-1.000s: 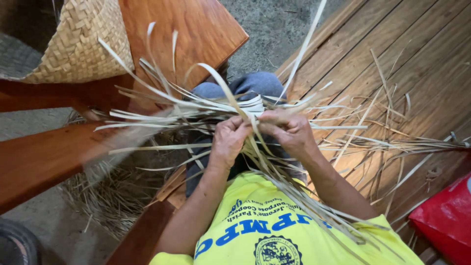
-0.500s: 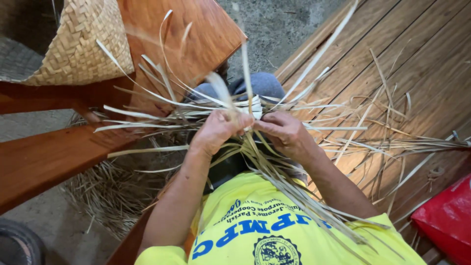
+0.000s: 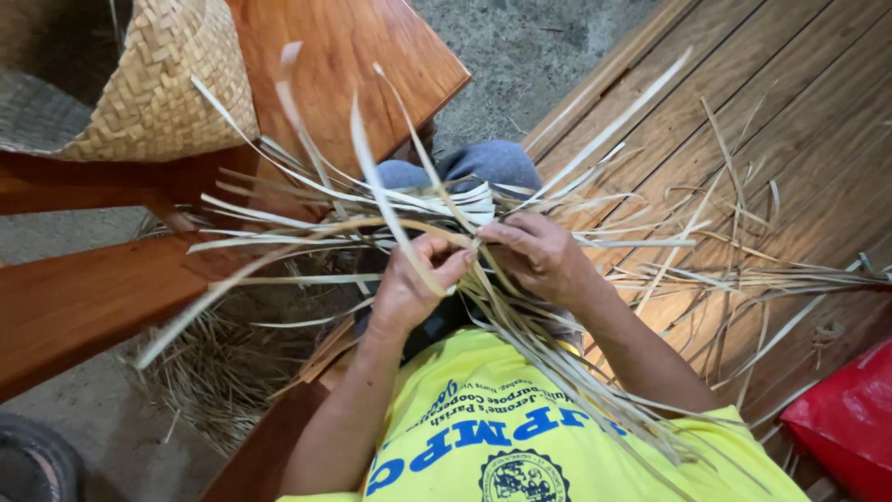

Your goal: Weaving a basket by interlacing long strips of material

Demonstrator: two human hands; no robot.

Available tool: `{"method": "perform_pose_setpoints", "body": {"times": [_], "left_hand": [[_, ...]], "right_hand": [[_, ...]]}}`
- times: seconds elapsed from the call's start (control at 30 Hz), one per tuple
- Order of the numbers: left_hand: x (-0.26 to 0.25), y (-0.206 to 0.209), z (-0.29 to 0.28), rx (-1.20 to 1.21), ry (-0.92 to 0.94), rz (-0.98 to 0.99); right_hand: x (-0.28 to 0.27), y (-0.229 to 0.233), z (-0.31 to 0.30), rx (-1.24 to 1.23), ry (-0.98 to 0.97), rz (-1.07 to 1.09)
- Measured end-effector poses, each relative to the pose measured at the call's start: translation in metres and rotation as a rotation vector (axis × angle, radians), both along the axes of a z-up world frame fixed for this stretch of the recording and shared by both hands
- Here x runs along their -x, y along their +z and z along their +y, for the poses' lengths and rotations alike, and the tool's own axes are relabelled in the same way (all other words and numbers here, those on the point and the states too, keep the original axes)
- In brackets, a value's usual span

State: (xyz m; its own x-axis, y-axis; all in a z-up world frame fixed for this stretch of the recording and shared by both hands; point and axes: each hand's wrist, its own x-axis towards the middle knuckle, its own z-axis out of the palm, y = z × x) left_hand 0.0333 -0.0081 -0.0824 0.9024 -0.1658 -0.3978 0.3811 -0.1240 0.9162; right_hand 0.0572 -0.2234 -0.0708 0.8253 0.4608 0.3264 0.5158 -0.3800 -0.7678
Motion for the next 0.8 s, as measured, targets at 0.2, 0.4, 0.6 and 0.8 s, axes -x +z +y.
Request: {"method": "perform_pose_setpoints", "body": {"times": [0.2,0.4,0.6,0.8], "left_hand": [[0.005,0.004,-0.009,-0.335,-0.032,-0.653],[0.004,0.001,-0.007,-0.447,0.002,-0.659],[-0.014,0.000,0.008,-0.088,-0.187,-0.447],[-0.016,-0.008,-0.002,-0.374,-0.124,-0.682]], "right_hand": [[-0.007,0.037,0.016,0.199,0.057,-0.167],[-0.019,0.037,0.016,0.068,0.065,0.143],[-0.020,0.015,-0.001,-0.137,0.120,0.318],[-0.017,0.011,0.000,-0.146,0.072,0.232]]}}
